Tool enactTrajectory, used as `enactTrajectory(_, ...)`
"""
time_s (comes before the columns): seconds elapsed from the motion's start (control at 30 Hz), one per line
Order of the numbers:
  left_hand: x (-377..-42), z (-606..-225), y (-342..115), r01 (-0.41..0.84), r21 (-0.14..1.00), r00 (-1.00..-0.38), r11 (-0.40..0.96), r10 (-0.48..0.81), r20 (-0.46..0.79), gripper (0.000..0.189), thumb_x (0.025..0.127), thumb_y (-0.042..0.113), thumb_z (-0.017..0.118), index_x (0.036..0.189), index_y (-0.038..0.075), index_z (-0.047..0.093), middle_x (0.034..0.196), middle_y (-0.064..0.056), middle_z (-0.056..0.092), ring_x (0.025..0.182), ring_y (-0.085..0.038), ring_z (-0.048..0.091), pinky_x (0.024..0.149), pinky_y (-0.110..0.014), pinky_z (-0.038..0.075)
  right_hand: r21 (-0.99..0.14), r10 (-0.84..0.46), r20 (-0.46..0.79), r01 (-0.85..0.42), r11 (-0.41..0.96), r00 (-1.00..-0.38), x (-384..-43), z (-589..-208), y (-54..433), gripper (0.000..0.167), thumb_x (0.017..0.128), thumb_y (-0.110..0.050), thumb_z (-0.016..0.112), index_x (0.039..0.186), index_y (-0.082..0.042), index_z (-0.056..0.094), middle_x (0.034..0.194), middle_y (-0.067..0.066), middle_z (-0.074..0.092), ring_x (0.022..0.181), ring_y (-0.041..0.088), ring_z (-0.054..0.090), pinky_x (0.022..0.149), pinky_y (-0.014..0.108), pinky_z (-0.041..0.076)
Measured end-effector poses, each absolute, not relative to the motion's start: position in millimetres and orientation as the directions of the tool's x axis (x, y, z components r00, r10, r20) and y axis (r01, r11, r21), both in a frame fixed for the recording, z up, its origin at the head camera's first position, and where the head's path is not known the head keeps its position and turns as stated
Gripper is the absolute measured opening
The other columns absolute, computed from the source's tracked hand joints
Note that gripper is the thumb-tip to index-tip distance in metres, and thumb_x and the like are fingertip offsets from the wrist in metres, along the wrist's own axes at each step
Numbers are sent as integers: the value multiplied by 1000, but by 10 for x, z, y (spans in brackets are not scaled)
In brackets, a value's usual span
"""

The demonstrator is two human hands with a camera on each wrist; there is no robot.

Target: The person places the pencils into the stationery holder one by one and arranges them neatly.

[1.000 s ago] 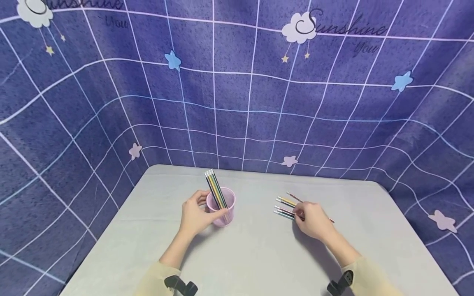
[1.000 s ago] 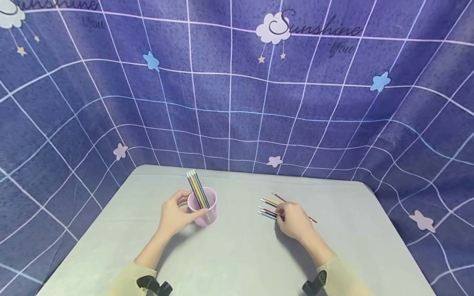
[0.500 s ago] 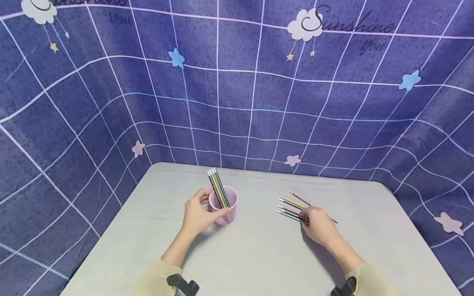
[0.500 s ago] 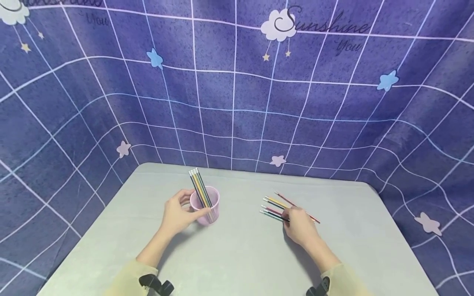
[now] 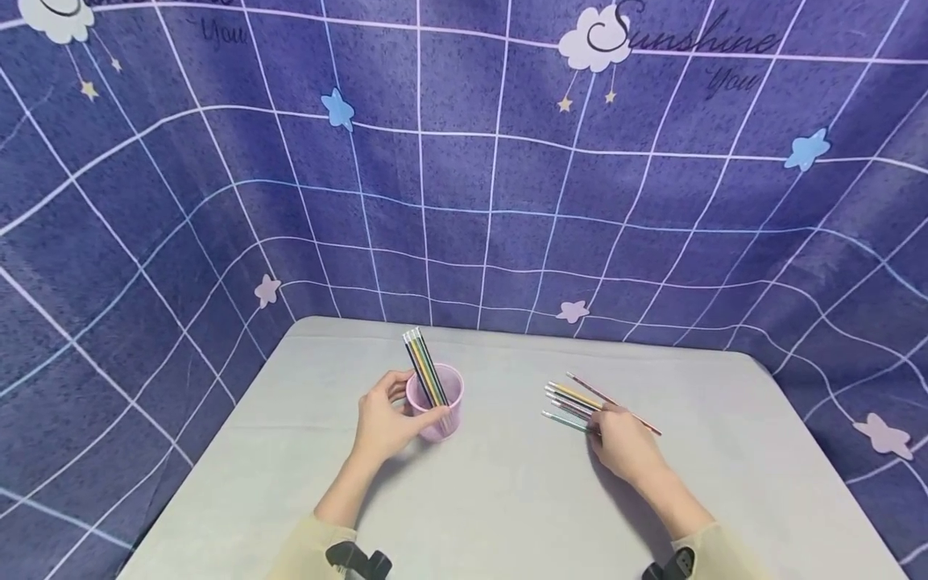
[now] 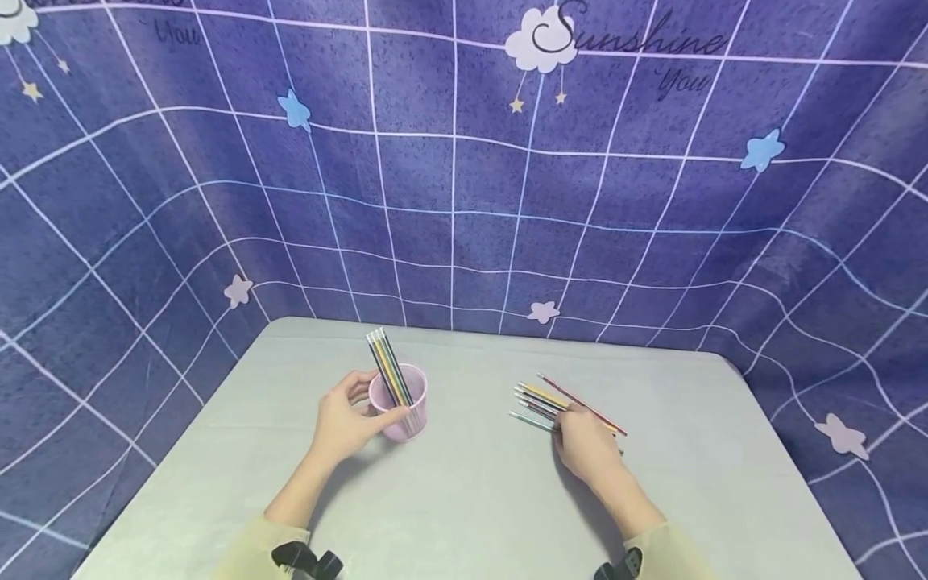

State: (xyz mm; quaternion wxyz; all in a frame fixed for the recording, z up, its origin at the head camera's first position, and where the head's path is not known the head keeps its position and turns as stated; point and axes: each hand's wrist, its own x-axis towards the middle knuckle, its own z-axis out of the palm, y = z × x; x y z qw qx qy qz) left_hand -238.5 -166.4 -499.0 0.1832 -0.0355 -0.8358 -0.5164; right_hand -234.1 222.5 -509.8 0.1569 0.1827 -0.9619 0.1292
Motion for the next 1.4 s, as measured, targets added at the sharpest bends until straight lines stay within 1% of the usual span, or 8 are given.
enactTrajectory(0.1, -2371, -4989, -1653, 259, 860, -933, 440, -115, 340, 72, 65, 28, 105, 122, 2, 70, 118, -17, 80, 111, -36, 78, 97, -45, 68, -202, -307, 317, -380, 903, -897, -2317, -5088, 2244, 26, 79, 2, 82, 69, -17, 67, 70, -4, 56, 62, 10, 44, 50, 30, 43)
enactTrajectory(0.23, -2353, -5000, -1651, 250, 868, -935, 428, -126, 331, 71, 65, 26, 105, 122, 2, 70, 118, -17, 80, 111, -36, 78, 95, -44, 69, -218, -321, 302, -393, 893, -898, -2303, -5050, 2242, 24, 80, 2, 82, 71, -16, 70, 71, -2, 61, 64, 9, 49, 53, 31, 49)
enactTrajectory(0.33, -2348, -5001, -1657, 243, 867, -935, 434, -135, 329, 71, 65, 26, 105, 122, 3, 70, 118, -17, 80, 111, -35, 78, 94, -43, 70, -230, -330, 333, -415, 880, -883, -2335, -4994, 2228, 20, 80, 4, 83, 75, -13, 73, 72, -1, 65, 65, 9, 56, 57, 32, 56)
enactTrajectory(0.6, -2341, -4971, -1666, 247, 876, -935, 414, -134, 327, 72, 64, 23, 105, 123, 1, 70, 119, -19, 79, 112, -35, 78, 96, -45, 69, -226, -368, 457, -505, 833, -810, -2505, -4747, 2131, 16, 80, 5, 81, 80, -9, 74, 71, -1, 66, 66, 11, 62, 61, 31, 62)
enactTrajectory(0.77, -2340, -4975, -1678, 251, 879, -932, 405, -144, 333, 71, 64, 22, 105, 123, 2, 70, 117, -18, 80, 110, -34, 78, 92, -41, 70, -322, -340, 451, -506, 800, -825, -2563, -4571, 1973, 8, 86, 1, 79, 88, -7, 77, 80, 2, 73, 69, 10, 68, 63, 25, 64)
enactTrajectory(1.0, -2333, -4992, -1666, 262, 878, -929, 400, -143, 342, 69, 66, 24, 104, 122, 2, 71, 116, -18, 80, 109, -35, 78, 92, -42, 70, -468, -296, 424, -487, 737, -856, -2627, -4382, 1770, 5, 92, -5, 76, 93, -10, 79, 82, -3, 75, 70, 4, 68, 64, 21, 62)
enactTrajectory(1.2, -2326, -5003, -1656, 252, 875, -932, 413, -139, 334, 74, 66, 26, 105, 125, -1, 69, 120, -19, 79, 112, -35, 77, 99, -46, 67, -542, -293, 444, -514, 665, -847, -2692, -4248, 1589, 3, 95, -7, 76, 97, -8, 78, 85, 0, 79, 76, 11, 75, 69, 24, 69)
enactTrajectory(1.4, -2338, -4993, -1648, 270, 870, -925, 412, -140, 353, 74, 66, 25, 105, 125, 0, 69, 118, -20, 79, 111, -36, 78, 96, -45, 69, -599, -273, 483, -542, 589, -832, -2738, -4090, 1352, 3, 96, -10, 77, 98, -8, 77, 90, 3, 81, 81, 16, 78, 71, 26, 70)
